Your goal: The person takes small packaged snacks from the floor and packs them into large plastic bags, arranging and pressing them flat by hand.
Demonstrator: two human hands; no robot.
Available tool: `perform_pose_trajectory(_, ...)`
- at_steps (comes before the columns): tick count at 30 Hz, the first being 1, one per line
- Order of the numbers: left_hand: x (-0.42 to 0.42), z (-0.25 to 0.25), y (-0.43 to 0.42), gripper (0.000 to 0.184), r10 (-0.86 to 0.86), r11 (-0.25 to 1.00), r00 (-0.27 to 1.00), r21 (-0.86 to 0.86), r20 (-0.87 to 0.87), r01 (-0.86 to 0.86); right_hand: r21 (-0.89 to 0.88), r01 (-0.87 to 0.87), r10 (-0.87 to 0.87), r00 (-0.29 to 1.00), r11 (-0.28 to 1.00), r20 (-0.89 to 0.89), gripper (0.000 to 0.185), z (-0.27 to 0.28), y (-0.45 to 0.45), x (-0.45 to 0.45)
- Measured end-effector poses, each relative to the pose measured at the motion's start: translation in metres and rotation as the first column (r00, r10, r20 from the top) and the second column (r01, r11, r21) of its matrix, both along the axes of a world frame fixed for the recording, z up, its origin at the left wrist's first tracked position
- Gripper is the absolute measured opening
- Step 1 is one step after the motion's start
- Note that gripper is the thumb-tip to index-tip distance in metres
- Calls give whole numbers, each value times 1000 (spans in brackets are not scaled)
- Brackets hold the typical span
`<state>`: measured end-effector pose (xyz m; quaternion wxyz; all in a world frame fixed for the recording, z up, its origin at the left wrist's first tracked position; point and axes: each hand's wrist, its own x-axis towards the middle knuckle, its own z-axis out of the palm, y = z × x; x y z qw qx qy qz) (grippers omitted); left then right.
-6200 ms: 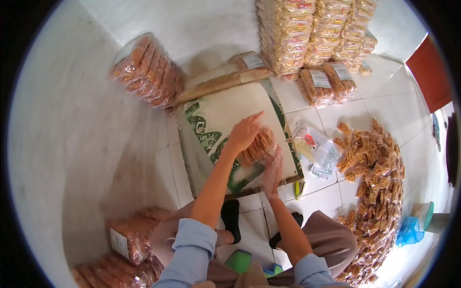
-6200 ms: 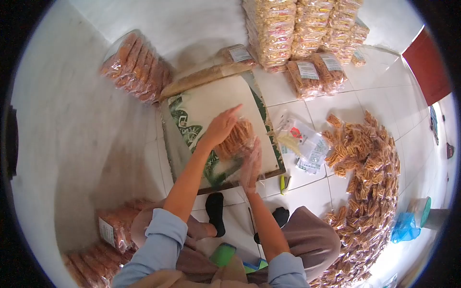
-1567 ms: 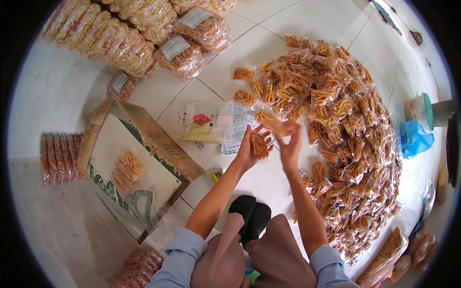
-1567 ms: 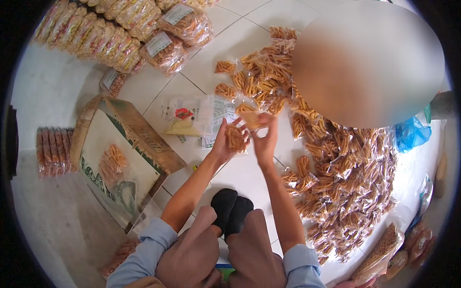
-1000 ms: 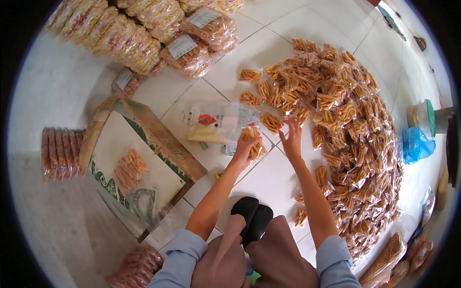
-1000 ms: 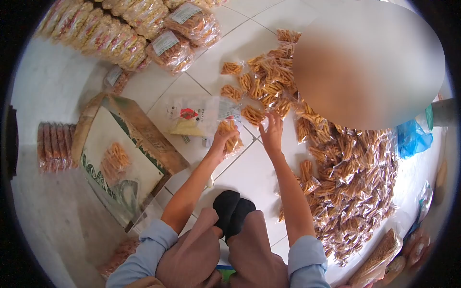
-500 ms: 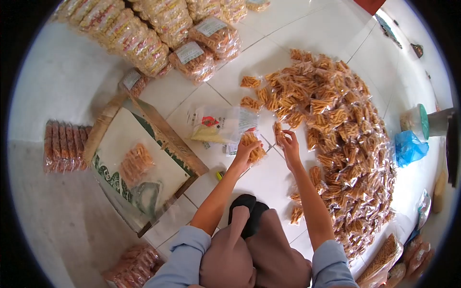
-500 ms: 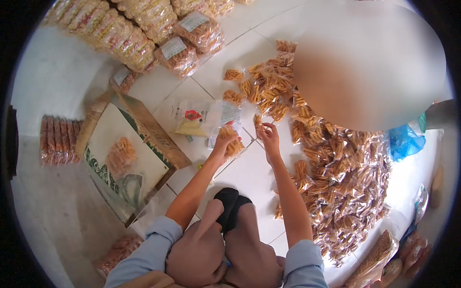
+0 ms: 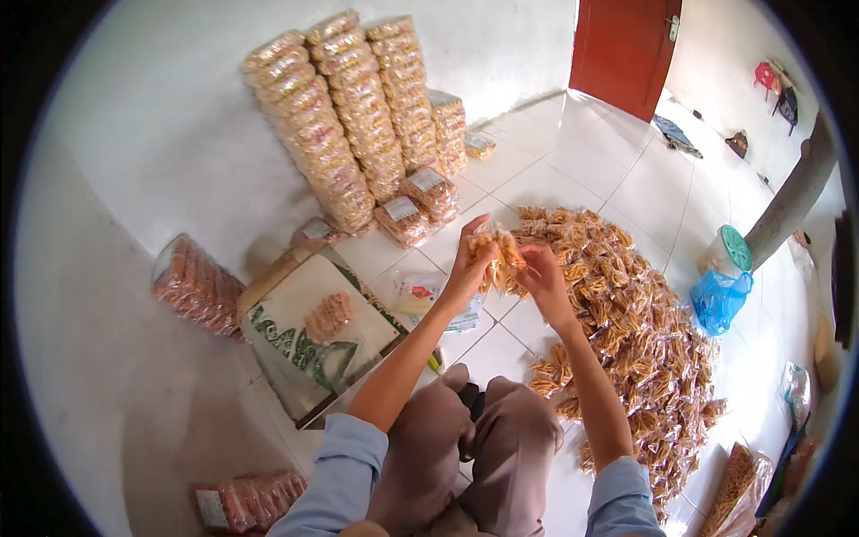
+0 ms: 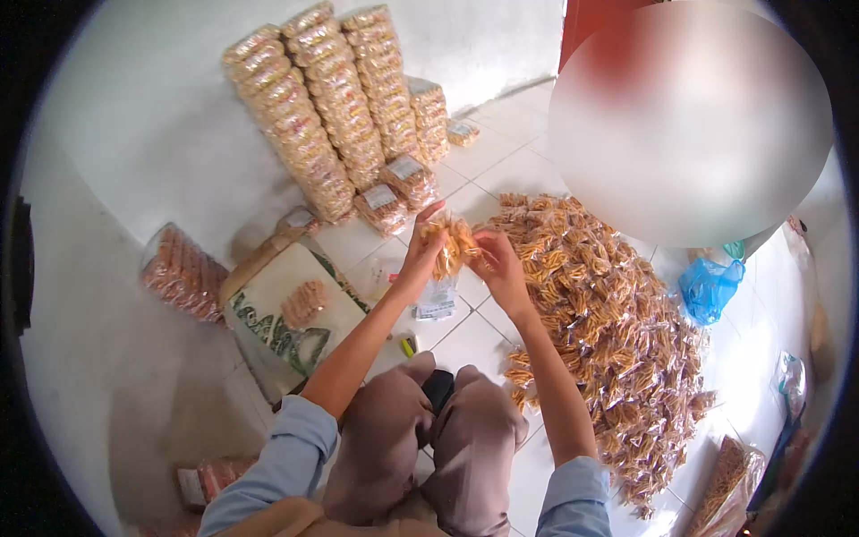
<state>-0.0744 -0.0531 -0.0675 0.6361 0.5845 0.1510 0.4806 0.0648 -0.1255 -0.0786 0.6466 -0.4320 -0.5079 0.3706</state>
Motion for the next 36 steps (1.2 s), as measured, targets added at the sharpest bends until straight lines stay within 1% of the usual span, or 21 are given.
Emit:
perform_pose_trajectory(1,-5,10,-9,50,10,1000,1000,15,-3,-10,25,47,-50,989,999,140,35,11,-6,-13)
perform_pose_trajectory(3,-15,31,-19,57,70,981,995,178,68,-81,54,109,-117,976,993,183,35,30,-16,-32)
perform_pose_trajectory(6,-32,46,-30,69,80,977,992,191,96,-97,288,116,-195,945,950,263,34,40,-21,-59)
perform_pose_trajectory(9,-57,48,-32,77,123,971,985,189,124,-146,319,107,-217,917,942,335,36,43,-20,-83)
perform_pose_trajectory(11,-79,48,-34,80,385,849,923,382,24,-364,361,118,-280,855,925,437,37,42,-22,-98)
perform_pose_trajectory(13,-107,46,-37,81,439,823,899,400,2,-402,236,-22,-63,936,971,347,33,29,-15,-111)
perform_pose_trajectory(14,-121,43,-38,82,465,809,885,419,-27,-412,77,-323,322,946,943,26,29,22,-8,-112)
perform_pose_trajectory(15,-135,37,-38,83,487,798,872,433,-56,-419,74,-346,345,938,935,29,29,23,-7,-126)
perform_pose_trajectory(16,-145,29,-37,87,575,716,816,519,-62,-466,22,-335,328,905,942,-273,29,24,-8,-137)
perform_pose_trajectory(17,-158,21,-37,87,595,705,802,518,-60,-484,-39,-338,263,794,940,-548,30,23,-6,-147)
perform_pose_trajectory(18,-176,15,-36,83,646,638,760,601,-75,-482,-261,-360,139,784,896,-606,32,20,4,-161)
perform_pose_trajectory(19,-188,10,-40,79,693,570,715,677,-93,-465,-271,-375,144,781,886,-608,32,15,7,-170)
perform_pose_trajectory(21,-212,-6,-35,80,671,599,733,661,-107,-452,-352,-803,269,518,481,-812,47,6,15,-196)
perform_pose_trajectory(22,-220,-11,-38,80,700,537,702,744,-131,-397,-210,-891,502,406,402,-764,54,-6,19,-207)
perform_pose_trajectory(23,-228,-15,-41,81,728,473,669,817,-151,-330,-218,-896,495,402,388,-770,54,-16,20,-217)
perform_pose_trajectory(24,-235,-35,-33,76,677,517,733,749,-62,-414,-203,-893,473,392,401,-789,56,-25,28,-232)
perform_pose_trajectory(27,-249,-48,-33,72,759,416,648,716,66,-560,-116,-920,515,311,375,-799,58,-26,34,-262)
perform_pose_trajectory(29,-256,-52,-33,71,766,443,643,715,11,-541,-171,-908,441,342,383,-830,58,-36,37,-268)
perform_pose_trajectory(33,-265,-55,-27,75,851,369,524,756,-41,-540,-229,-883,431,409,410,-805,52,-42,52,-276)
perform_pose_trajectory(35,-267,-56,-28,76,876,336,480,769,-44,-544,-350,-819,448,550,454,-705,46,-53,63,-273)
perform_pose_trajectory(36,-269,-58,-30,81,882,356,463,777,-95,-519,-355,-818,443,552,454,-706,46,-52,66,-272)
